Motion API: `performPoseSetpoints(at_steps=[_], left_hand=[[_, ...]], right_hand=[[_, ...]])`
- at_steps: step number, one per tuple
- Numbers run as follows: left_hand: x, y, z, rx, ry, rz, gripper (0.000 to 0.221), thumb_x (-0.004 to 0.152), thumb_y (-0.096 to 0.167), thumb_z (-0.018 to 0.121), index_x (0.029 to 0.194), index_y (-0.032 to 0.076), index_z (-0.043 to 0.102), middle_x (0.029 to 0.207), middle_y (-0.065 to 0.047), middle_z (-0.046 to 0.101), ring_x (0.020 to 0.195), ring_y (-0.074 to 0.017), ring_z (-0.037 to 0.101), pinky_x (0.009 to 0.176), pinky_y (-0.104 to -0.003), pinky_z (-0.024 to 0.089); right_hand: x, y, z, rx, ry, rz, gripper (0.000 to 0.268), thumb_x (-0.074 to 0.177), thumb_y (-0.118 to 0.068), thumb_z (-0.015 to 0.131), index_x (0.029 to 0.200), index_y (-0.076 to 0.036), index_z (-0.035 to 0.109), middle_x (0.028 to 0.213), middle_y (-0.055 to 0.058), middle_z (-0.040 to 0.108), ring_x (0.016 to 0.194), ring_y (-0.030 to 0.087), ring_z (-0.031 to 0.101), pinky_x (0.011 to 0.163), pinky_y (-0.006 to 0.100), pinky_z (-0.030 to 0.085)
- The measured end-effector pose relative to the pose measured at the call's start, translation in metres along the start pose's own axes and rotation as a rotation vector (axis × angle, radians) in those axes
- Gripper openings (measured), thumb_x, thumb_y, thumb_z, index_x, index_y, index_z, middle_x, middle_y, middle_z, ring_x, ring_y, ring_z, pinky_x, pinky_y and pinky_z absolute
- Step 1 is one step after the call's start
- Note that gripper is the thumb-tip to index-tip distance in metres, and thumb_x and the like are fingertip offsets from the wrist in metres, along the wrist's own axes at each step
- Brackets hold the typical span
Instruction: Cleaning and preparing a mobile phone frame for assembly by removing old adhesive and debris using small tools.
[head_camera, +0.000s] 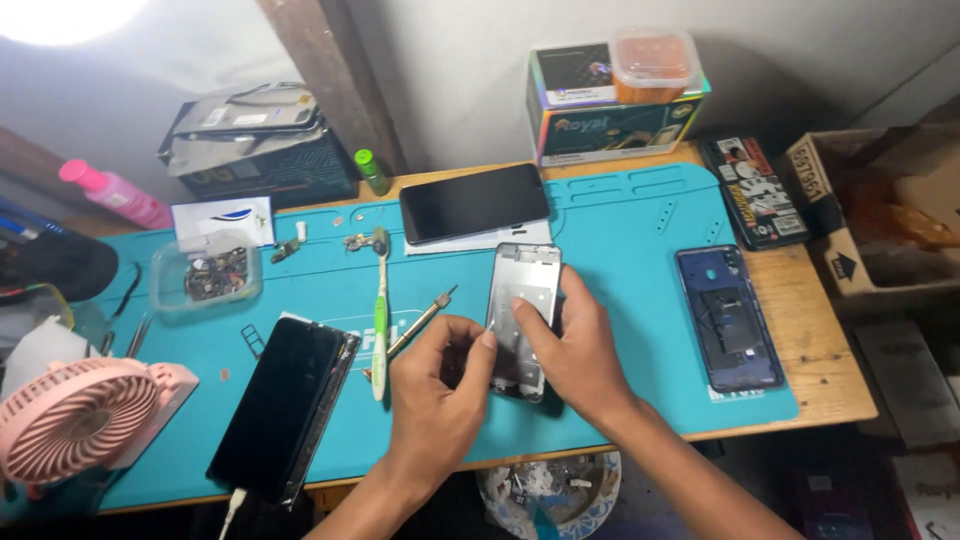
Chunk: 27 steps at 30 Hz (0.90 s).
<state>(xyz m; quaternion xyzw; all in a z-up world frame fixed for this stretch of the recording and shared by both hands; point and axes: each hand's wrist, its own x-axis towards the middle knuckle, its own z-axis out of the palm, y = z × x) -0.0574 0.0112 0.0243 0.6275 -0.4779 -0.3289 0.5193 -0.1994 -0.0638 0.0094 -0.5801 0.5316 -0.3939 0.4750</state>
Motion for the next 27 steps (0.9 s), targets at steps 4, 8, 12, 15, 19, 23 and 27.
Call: performPoseSetpoints(at_steps=[4, 8, 12, 15, 19, 23, 27], left_hand=[[-0.017, -0.009, -0.004, -0.005, 0.031, -0.011, 0.014, 0.101, 0.016, 0.07, 0.09, 0.008, 0.073, 0.068, 0.002, 0.063, 0.057, -0.0075, 0.051, 0.051, -0.029, 0.042], [-0.026, -0.007, -0.012, -0.011, 0.04, 0.007, 0.015, 0.101, 0.015, 0.07, 0.089, 0.007, 0.073, 0.066, 0.002, 0.061, 0.055, -0.0069, 0.05, 0.05, -0.028, 0.041], [-0.024, -0.004, -0.022, 0.102, 0.086, 0.037, 0.015, 0.099, 0.013, 0.071, 0.084, 0.009, 0.071, 0.068, 0.002, 0.061, 0.055, -0.0081, 0.048, 0.051, -0.03, 0.04], [-0.025, -0.009, -0.028, 0.094, 0.079, -0.073, 0.017, 0.097, 0.014, 0.073, 0.08, 0.01, 0.071, 0.065, 0.001, 0.059, 0.059, -0.0093, 0.05, 0.053, -0.03, 0.042], [-0.03, -0.013, -0.033, 0.101, 0.044, -0.122, 0.017, 0.095, 0.013, 0.076, 0.079, 0.011, 0.07, 0.065, 0.002, 0.058, 0.059, -0.0092, 0.049, 0.053, -0.03, 0.042], [-0.035, -0.014, -0.038, 0.141, -0.033, -0.091, 0.016, 0.095, 0.014, 0.076, 0.08, 0.01, 0.07, 0.067, 0.001, 0.058, 0.058, -0.0104, 0.049, 0.052, -0.031, 0.04], [-0.036, -0.018, -0.041, 0.192, -0.124, -0.067, 0.016, 0.099, 0.017, 0.073, 0.085, 0.009, 0.069, 0.07, -0.002, 0.06, 0.06, -0.0138, 0.051, 0.053, -0.033, 0.04]], right_hand=[[-0.002, -0.011, 0.003, 0.093, -0.064, 0.036, 0.031, 0.097, -0.017, 0.07, 0.126, -0.01, 0.067, 0.105, 0.004, 0.084, 0.083, 0.011, 0.076, 0.071, 0.029, 0.061], [-0.006, -0.016, 0.0, 0.03, -0.106, 0.023, 0.061, 0.096, -0.015, 0.069, 0.154, -0.013, 0.051, 0.083, 0.003, 0.066, 0.066, 0.011, 0.055, 0.06, 0.029, 0.045], [-0.005, -0.024, -0.001, 0.046, -0.163, 0.065, 0.066, 0.096, -0.01, 0.069, 0.158, -0.018, 0.046, 0.106, 0.009, 0.082, 0.076, 0.015, 0.075, 0.064, 0.028, 0.061], [-0.006, -0.015, 0.001, 0.035, -0.157, 0.048, 0.068, 0.096, -0.009, 0.069, 0.159, -0.017, 0.047, 0.083, 0.012, 0.082, 0.058, 0.012, 0.069, 0.051, 0.027, 0.055], [-0.009, -0.013, 0.004, 0.033, -0.136, 0.039, 0.072, 0.096, -0.011, 0.067, 0.164, -0.015, 0.043, 0.095, 0.014, 0.085, 0.074, 0.014, 0.078, 0.063, 0.027, 0.064], [-0.01, -0.01, 0.007, 0.065, -0.108, 0.053, 0.073, 0.096, -0.008, 0.068, 0.164, -0.014, 0.043, 0.097, 0.015, 0.083, 0.076, 0.015, 0.077, 0.065, 0.028, 0.065], [-0.01, -0.013, 0.008, 0.066, -0.103, 0.062, 0.071, 0.096, -0.006, 0.068, 0.162, -0.014, 0.043, 0.098, 0.017, 0.083, 0.076, 0.016, 0.078, 0.064, 0.028, 0.065]])
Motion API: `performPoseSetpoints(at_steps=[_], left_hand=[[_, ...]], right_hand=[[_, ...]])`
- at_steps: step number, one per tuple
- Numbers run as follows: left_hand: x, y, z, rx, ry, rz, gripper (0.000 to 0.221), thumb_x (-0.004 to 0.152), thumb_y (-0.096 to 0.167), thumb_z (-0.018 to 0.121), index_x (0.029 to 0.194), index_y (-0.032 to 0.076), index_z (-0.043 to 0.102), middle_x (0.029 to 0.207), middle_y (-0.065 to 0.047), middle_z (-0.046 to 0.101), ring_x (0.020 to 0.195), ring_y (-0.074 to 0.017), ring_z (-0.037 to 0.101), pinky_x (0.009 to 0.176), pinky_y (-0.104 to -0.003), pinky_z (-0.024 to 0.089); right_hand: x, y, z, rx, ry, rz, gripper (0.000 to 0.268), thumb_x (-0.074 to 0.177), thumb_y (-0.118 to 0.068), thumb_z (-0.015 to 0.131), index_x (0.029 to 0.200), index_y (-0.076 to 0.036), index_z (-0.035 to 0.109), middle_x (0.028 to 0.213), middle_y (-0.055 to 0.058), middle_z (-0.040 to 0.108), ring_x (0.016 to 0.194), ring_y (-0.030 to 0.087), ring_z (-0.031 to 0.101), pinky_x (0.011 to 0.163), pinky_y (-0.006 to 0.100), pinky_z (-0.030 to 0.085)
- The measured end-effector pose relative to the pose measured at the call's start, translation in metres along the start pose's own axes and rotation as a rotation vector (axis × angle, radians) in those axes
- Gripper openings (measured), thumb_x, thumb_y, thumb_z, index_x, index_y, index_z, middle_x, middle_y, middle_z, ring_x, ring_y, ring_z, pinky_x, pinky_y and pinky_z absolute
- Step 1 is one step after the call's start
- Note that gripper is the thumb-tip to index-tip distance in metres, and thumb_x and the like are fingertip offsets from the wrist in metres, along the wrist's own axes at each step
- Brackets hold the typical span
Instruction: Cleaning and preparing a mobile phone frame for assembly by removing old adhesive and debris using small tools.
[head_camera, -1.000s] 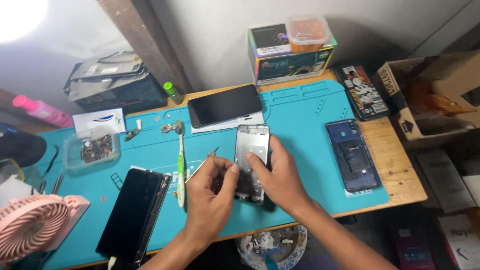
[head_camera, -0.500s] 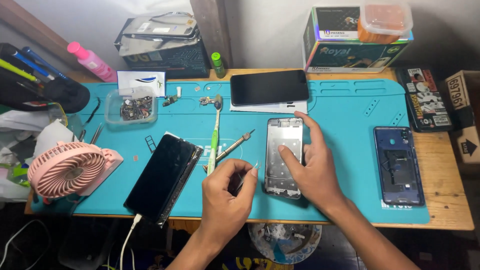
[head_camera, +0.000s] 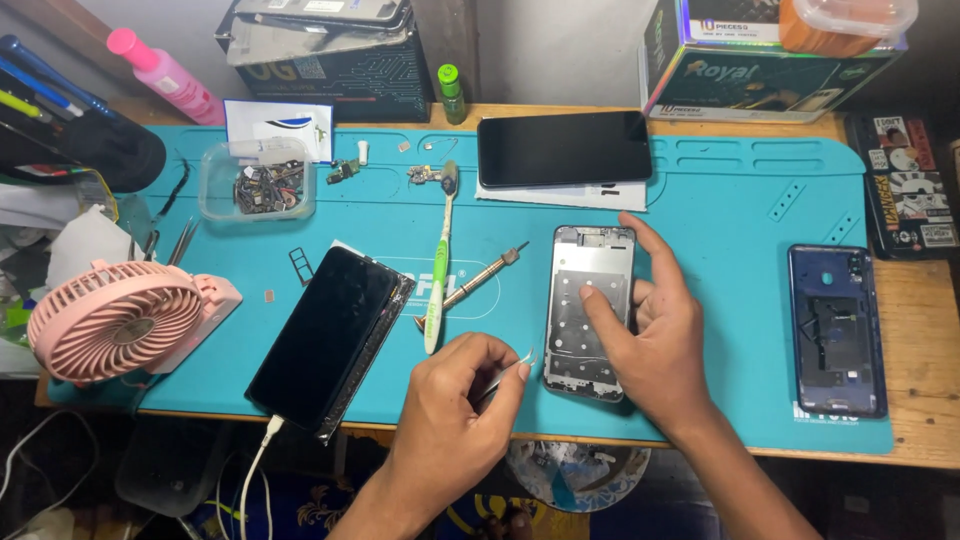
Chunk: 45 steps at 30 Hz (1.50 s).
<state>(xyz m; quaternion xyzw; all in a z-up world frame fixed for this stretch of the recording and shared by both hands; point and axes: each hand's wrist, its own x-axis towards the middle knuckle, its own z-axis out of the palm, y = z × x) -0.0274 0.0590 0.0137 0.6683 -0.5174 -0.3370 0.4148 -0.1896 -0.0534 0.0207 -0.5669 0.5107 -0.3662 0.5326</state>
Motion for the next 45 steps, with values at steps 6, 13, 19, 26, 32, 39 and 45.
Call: performPoseSetpoints(at_steps=[6, 13, 19, 26, 32, 39, 45], left_hand=[[0.003, 0.001, -0.003, 0.029, -0.014, 0.026, 0.013, 0.098, 0.017, 0.072, 0.086, 0.01, 0.071, 0.08, -0.002, 0.064, 0.059, -0.0143, 0.052, 0.053, -0.034, 0.04], [0.006, 0.0, 0.0, 0.003, -0.007, 0.064, 0.014, 0.1, 0.017, 0.072, 0.09, 0.008, 0.071, 0.081, -0.004, 0.063, 0.057, -0.014, 0.051, 0.052, -0.033, 0.041], [0.008, -0.001, 0.0, 0.035, 0.001, 0.092, 0.014, 0.1, 0.016, 0.072, 0.088, 0.008, 0.071, 0.079, -0.004, 0.063, 0.057, -0.0143, 0.052, 0.052, -0.033, 0.041], [0.009, -0.002, 0.001, 0.034, -0.022, 0.072, 0.014, 0.099, 0.017, 0.073, 0.088, 0.009, 0.071, 0.079, -0.003, 0.063, 0.058, -0.0148, 0.053, 0.053, -0.033, 0.042], [0.009, 0.0, 0.002, 0.056, -0.016, 0.082, 0.015, 0.099, 0.017, 0.073, 0.087, 0.009, 0.071, 0.078, -0.003, 0.064, 0.058, -0.0148, 0.053, 0.053, -0.033, 0.042], [0.01, 0.002, 0.006, 0.099, 0.019, 0.059, 0.018, 0.098, 0.017, 0.073, 0.083, 0.008, 0.07, 0.076, -0.004, 0.061, 0.06, -0.0152, 0.054, 0.053, -0.034, 0.044], [0.005, 0.009, 0.01, 0.179, 0.023, -0.054, 0.019, 0.099, 0.021, 0.07, 0.084, 0.01, 0.071, 0.075, -0.004, 0.063, 0.059, -0.0196, 0.057, 0.053, -0.04, 0.044]], right_hand=[[0.001, -0.002, 0.0, 0.04, -0.031, 0.029, 0.07, 0.096, -0.007, 0.068, 0.161, -0.014, 0.042, 0.105, 0.021, 0.083, 0.082, 0.022, 0.081, 0.068, 0.034, 0.07], [0.001, 0.0, 0.0, 0.007, -0.032, -0.005, 0.069, 0.097, -0.007, 0.068, 0.161, -0.013, 0.042, 0.103, 0.02, 0.082, 0.08, 0.021, 0.081, 0.067, 0.032, 0.07], [0.001, 0.0, -0.001, 0.008, -0.041, 0.001, 0.069, 0.097, -0.007, 0.068, 0.161, -0.013, 0.042, 0.1, 0.017, 0.082, 0.076, 0.019, 0.078, 0.064, 0.032, 0.069], [0.0, 0.002, -0.001, 0.002, -0.05, -0.025, 0.068, 0.098, -0.007, 0.067, 0.161, -0.013, 0.041, 0.104, 0.018, 0.082, 0.081, 0.019, 0.079, 0.066, 0.032, 0.07], [0.0, 0.003, -0.002, -0.012, -0.051, -0.035, 0.068, 0.099, -0.008, 0.067, 0.161, -0.013, 0.041, 0.102, 0.017, 0.082, 0.079, 0.018, 0.079, 0.064, 0.031, 0.07], [0.0, 0.004, -0.002, -0.016, -0.039, -0.062, 0.066, 0.099, -0.004, 0.067, 0.16, -0.011, 0.042, 0.103, 0.016, 0.082, 0.08, 0.016, 0.078, 0.064, 0.029, 0.066], [0.005, -0.017, -0.008, -0.132, -0.038, 0.262, 0.055, 0.094, -0.012, 0.069, 0.144, -0.016, 0.047, 0.067, 0.016, 0.07, 0.029, 0.018, 0.04, 0.025, 0.031, 0.031]])
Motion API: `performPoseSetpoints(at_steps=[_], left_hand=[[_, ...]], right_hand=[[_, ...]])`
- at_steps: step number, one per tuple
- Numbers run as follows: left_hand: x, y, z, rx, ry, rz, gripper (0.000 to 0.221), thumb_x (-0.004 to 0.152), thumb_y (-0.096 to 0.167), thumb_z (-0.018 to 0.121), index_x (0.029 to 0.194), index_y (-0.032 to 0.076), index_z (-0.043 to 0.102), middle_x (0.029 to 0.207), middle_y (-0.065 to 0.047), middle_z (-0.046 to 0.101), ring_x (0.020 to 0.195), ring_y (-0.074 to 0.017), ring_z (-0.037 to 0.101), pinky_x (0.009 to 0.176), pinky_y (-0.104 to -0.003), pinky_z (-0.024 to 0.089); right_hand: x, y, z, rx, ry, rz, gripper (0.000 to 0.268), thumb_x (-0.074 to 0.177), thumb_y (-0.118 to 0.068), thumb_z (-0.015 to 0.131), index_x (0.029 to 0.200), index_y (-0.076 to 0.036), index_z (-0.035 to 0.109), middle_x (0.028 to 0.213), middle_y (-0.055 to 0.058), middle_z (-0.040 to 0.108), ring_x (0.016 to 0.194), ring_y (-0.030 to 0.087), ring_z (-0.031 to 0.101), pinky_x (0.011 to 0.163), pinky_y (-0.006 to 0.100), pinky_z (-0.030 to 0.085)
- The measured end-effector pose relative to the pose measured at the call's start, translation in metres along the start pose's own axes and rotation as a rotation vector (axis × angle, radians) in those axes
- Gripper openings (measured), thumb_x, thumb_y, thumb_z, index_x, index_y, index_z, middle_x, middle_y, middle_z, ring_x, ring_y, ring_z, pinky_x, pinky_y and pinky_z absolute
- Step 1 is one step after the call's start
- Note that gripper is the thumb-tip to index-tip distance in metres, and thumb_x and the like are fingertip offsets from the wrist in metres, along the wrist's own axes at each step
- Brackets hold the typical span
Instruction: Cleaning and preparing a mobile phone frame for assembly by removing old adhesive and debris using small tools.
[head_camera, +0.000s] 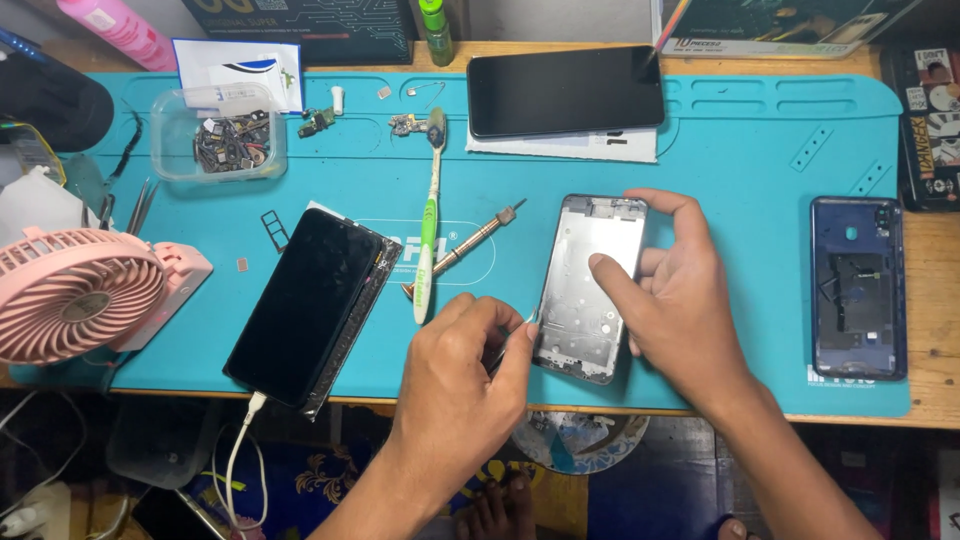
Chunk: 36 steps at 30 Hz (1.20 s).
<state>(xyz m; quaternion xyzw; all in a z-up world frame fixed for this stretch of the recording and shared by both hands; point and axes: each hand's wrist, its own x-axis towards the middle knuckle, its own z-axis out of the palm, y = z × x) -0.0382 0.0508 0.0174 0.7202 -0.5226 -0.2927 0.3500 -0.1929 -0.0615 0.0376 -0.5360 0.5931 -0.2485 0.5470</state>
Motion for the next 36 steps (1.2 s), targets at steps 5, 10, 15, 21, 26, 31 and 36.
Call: performPoseSetpoints(at_steps=[5, 10, 15, 21, 26, 31, 36], left_hand=[[-0.006, 0.002, 0.002, 0.009, -0.027, -0.048, 0.019, 0.101, 0.023, 0.068, 0.087, 0.011, 0.072, 0.078, -0.002, 0.061, 0.059, -0.0176, 0.054, 0.054, -0.039, 0.045], [-0.01, 0.002, 0.003, 0.014, -0.04, -0.062, 0.019, 0.103, 0.023, 0.066, 0.09, 0.011, 0.071, 0.081, -0.001, 0.062, 0.059, -0.0168, 0.056, 0.053, -0.037, 0.048], [-0.007, 0.003, 0.003, 0.002, -0.013, -0.055, 0.018, 0.101, 0.021, 0.067, 0.088, 0.011, 0.072, 0.081, -0.002, 0.065, 0.063, -0.0167, 0.058, 0.054, -0.036, 0.047], [0.0, 0.004, 0.003, -0.018, -0.005, -0.061, 0.02, 0.1, 0.023, 0.067, 0.086, 0.01, 0.072, 0.079, -0.003, 0.065, 0.068, -0.018, 0.06, 0.062, -0.037, 0.049], [0.0, -0.001, -0.001, -0.015, -0.04, -0.115, 0.022, 0.099, 0.026, 0.069, 0.083, 0.012, 0.073, 0.076, -0.003, 0.064, 0.066, -0.0188, 0.06, 0.062, -0.039, 0.047], [0.006, 0.0, 0.002, -0.034, 0.003, -0.012, 0.021, 0.101, 0.021, 0.068, 0.084, 0.009, 0.071, 0.077, -0.004, 0.065, 0.067, -0.0194, 0.06, 0.06, -0.039, 0.047], [-0.005, -0.003, -0.003, -0.008, -0.063, -0.132, 0.023, 0.099, 0.027, 0.07, 0.082, 0.012, 0.073, 0.076, -0.003, 0.066, 0.065, -0.0198, 0.061, 0.059, -0.041, 0.046]], right_hand=[[-0.007, 0.015, 0.0, -0.037, 0.029, -0.147, 0.06, 0.095, -0.009, 0.069, 0.15, -0.014, 0.047, 0.056, 0.005, 0.053, 0.037, 0.011, 0.035, 0.034, 0.028, 0.028], [-0.01, 0.02, 0.003, -0.035, 0.06, -0.25, 0.057, 0.096, -0.007, 0.068, 0.151, -0.014, 0.052, 0.05, -0.004, 0.04, 0.042, 0.004, 0.028, 0.041, 0.025, 0.022], [-0.009, 0.023, 0.003, 0.007, 0.057, -0.251, 0.053, 0.096, -0.005, 0.067, 0.147, -0.014, 0.053, 0.053, -0.002, 0.048, 0.042, 0.005, 0.033, 0.041, 0.024, 0.026], [-0.009, 0.021, 0.002, 0.009, 0.043, -0.227, 0.054, 0.096, -0.003, 0.067, 0.147, -0.014, 0.053, 0.055, -0.001, 0.055, 0.043, 0.004, 0.038, 0.04, 0.023, 0.03], [-0.006, 0.018, 0.0, -0.01, 0.004, -0.19, 0.053, 0.096, -0.006, 0.068, 0.147, -0.015, 0.053, 0.056, 0.001, 0.056, 0.043, 0.007, 0.038, 0.04, 0.026, 0.028], [-0.005, 0.017, 0.001, 0.001, -0.004, -0.176, 0.054, 0.096, -0.005, 0.069, 0.147, -0.014, 0.053, 0.062, 0.006, 0.066, 0.042, 0.008, 0.044, 0.037, 0.026, 0.033], [-0.005, 0.013, 0.0, -0.015, -0.012, -0.152, 0.054, 0.095, -0.006, 0.069, 0.146, -0.014, 0.052, 0.06, 0.007, 0.065, 0.037, 0.01, 0.043, 0.031, 0.028, 0.035]])
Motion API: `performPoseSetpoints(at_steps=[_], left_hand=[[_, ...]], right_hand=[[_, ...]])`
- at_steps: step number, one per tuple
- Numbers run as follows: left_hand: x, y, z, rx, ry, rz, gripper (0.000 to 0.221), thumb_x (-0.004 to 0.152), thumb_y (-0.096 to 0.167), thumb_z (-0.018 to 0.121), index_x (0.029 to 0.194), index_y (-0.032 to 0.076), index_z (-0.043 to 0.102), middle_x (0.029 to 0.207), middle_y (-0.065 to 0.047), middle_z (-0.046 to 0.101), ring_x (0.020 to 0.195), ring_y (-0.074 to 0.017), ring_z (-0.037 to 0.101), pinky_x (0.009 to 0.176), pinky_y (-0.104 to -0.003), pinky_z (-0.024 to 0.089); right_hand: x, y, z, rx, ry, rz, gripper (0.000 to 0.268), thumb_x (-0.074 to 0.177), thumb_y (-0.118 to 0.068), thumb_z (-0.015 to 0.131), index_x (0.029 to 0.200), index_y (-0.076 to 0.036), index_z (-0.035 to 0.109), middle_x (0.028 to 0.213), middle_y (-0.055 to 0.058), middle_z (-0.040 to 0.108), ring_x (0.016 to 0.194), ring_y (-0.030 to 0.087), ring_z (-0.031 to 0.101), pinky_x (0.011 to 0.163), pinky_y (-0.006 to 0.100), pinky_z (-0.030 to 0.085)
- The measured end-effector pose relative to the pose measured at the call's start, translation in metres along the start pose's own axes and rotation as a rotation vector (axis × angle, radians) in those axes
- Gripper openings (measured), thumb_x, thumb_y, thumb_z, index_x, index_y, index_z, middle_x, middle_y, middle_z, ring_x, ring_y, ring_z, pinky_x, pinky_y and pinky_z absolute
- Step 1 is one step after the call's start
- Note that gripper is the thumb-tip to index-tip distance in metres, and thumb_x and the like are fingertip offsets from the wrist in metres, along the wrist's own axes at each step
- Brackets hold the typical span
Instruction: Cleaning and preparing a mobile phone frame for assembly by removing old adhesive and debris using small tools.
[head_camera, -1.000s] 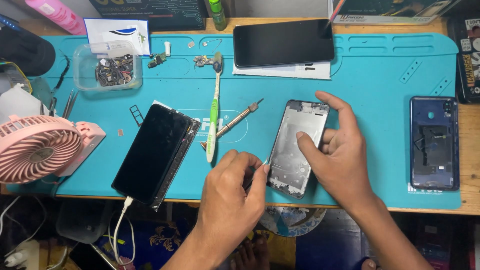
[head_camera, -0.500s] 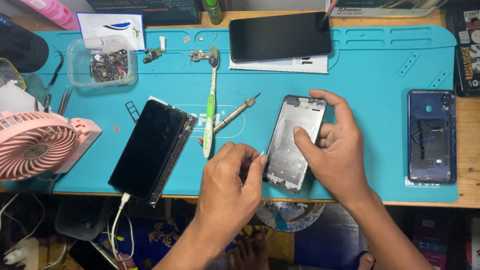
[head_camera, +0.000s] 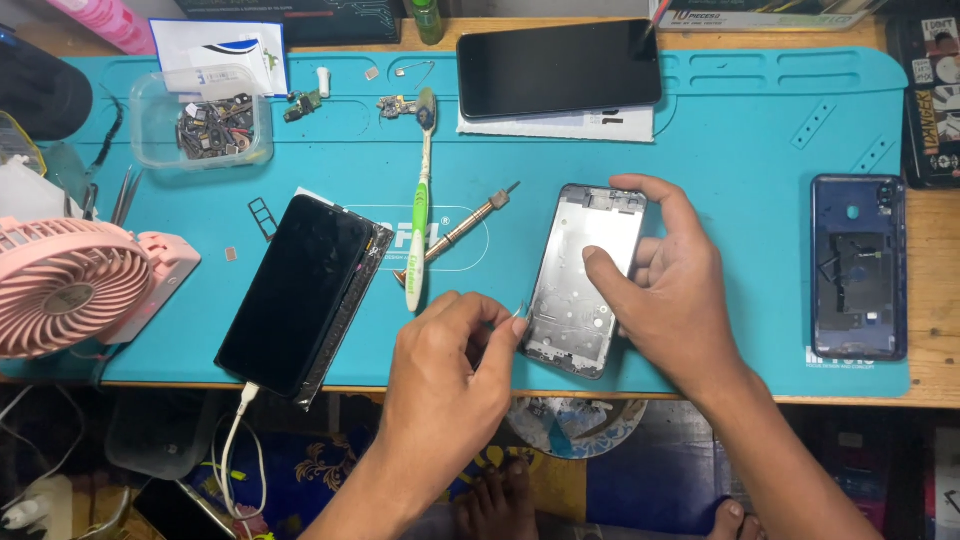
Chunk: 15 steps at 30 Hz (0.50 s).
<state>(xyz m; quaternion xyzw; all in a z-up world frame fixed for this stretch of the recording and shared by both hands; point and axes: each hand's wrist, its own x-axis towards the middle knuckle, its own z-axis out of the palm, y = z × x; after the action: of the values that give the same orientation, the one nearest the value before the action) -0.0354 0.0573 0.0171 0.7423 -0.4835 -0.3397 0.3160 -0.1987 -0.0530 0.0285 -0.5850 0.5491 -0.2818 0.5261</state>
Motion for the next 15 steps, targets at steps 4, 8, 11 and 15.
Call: performPoseSetpoints(at_steps=[4, 8, 11, 15], left_hand=[[0.01, 0.005, -0.008, 0.0, -0.025, -0.047, 0.022, 0.099, 0.031, 0.072, 0.086, 0.014, 0.079, 0.08, -0.002, 0.067, 0.066, -0.019, 0.061, 0.06, -0.041, 0.049], [0.013, 0.003, -0.01, 0.042, -0.018, 0.003, 0.024, 0.099, 0.032, 0.071, 0.09, 0.012, 0.081, 0.082, -0.003, 0.07, 0.067, -0.0213, 0.064, 0.06, -0.042, 0.048], [0.008, -0.002, -0.011, 0.038, -0.046, 0.006, 0.022, 0.1, 0.032, 0.071, 0.092, 0.014, 0.08, 0.083, -0.002, 0.067, 0.063, -0.0216, 0.059, 0.058, -0.043, 0.046], [0.015, -0.002, -0.007, 0.031, 0.028, 0.1, 0.021, 0.099, 0.029, 0.072, 0.09, 0.011, 0.08, 0.08, -0.004, 0.068, 0.067, -0.0213, 0.064, 0.059, -0.042, 0.048]], right_hand=[[0.005, -0.003, -0.003, -0.013, -0.028, 0.066, 0.055, 0.095, -0.009, 0.069, 0.147, -0.016, 0.052, 0.066, 0.01, 0.071, 0.037, 0.012, 0.047, 0.031, 0.029, 0.037], [0.008, -0.011, -0.007, -0.108, -0.114, 0.118, 0.053, 0.099, -0.011, 0.067, 0.148, -0.018, 0.049, 0.06, 0.014, 0.064, 0.031, 0.019, 0.048, 0.03, 0.032, 0.037], [0.011, -0.014, -0.011, -0.128, -0.148, 0.164, 0.051, 0.1, -0.012, 0.068, 0.147, -0.02, 0.048, 0.058, 0.016, 0.063, 0.03, 0.022, 0.048, 0.03, 0.034, 0.037], [0.011, -0.013, -0.014, -0.162, -0.174, 0.148, 0.052, 0.101, -0.014, 0.069, 0.149, -0.02, 0.049, 0.054, 0.012, 0.06, 0.031, 0.021, 0.049, 0.033, 0.033, 0.039]])
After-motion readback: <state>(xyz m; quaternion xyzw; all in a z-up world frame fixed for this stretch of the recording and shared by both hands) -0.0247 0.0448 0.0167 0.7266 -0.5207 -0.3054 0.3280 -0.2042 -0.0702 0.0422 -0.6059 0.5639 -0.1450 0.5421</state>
